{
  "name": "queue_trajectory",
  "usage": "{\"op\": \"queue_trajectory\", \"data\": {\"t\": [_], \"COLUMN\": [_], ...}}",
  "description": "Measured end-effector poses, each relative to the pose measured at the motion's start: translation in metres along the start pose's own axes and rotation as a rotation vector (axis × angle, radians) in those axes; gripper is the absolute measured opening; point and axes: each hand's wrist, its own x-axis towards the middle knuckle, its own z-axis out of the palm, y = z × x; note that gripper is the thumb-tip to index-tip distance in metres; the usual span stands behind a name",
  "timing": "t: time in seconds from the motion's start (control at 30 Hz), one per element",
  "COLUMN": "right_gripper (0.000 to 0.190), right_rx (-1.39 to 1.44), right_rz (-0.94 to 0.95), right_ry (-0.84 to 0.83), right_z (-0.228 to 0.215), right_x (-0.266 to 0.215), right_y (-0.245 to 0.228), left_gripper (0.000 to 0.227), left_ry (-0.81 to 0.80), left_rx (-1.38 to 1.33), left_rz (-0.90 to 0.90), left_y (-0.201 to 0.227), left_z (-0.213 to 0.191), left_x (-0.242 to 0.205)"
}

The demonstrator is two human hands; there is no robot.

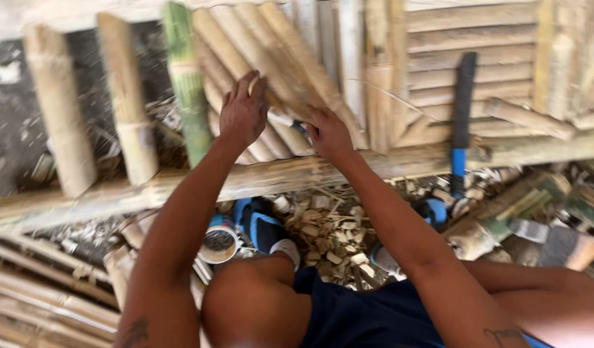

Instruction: The person assembles a bamboo structure by placing split bamboo pieces into a frame and securing them with a hammer. They repeatedly pick up bamboo pieces, position them, and tap them into place.

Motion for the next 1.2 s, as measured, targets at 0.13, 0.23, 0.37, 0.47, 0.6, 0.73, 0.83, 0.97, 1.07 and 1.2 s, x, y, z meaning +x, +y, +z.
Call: {"op": "queue_trajectory", "data": {"t": [0.13,0.23,0.37,0.47,0.6,0.73,0.83,0.97,1.07,1.2], "right_gripper": [0.033,0.032,0.051,0.031,0.018,0.022,0.024,0.028,0.024,0.019], "right_rx": [0.015,-0.178,-0.513,-0.603,0.096,0.582,0.727,0.764,0.736,0.465], "right_rz": [0.249,0.536,0.405,0.451,0.594,0.348,0.376,0.380,0.317,0.302], "right_ry": [0.217,0.224,0.015,-0.170,-0.049,0.058,-0.038,-0.191,-0.197,-0.184], "right_z": [-0.064,-0.110,-0.152,-0.168,-0.143,-0.040,0.036,0.114,0.157,0.178], "right_x": [-0.044,-0.070,-0.074,-0.073,-0.074,-0.067,-0.056,-0.046,-0.033,-0.018], "right_y": [0.055,0.103,0.145,0.150,0.122,0.058,-0.003,-0.072,-0.096,-0.107], "left_gripper": [0.045,0.044,0.037,0.037,0.051,0.027,0.016,0.018,0.022,0.022], "left_ry": [-0.292,-0.504,-0.623,-0.621,-0.645,-0.491,-0.370,-0.384,-0.279,-0.242], "left_rx": [0.052,0.141,0.159,0.100,-0.241,-0.388,-0.246,-0.206,-0.164,0.023], "left_rz": [0.327,0.369,0.391,0.407,0.101,0.029,0.225,-0.064,-0.150,-0.007], "left_y": [0.080,0.147,0.224,0.239,0.217,0.137,0.055,-0.046,-0.094,-0.115], "left_z": [0.008,0.044,0.087,0.092,0.077,0.055,0.026,-0.008,-0.021,-0.027], "left_x": [0.045,0.060,0.070,0.067,0.061,0.044,0.023,-0.034,-0.072,-0.101]}}
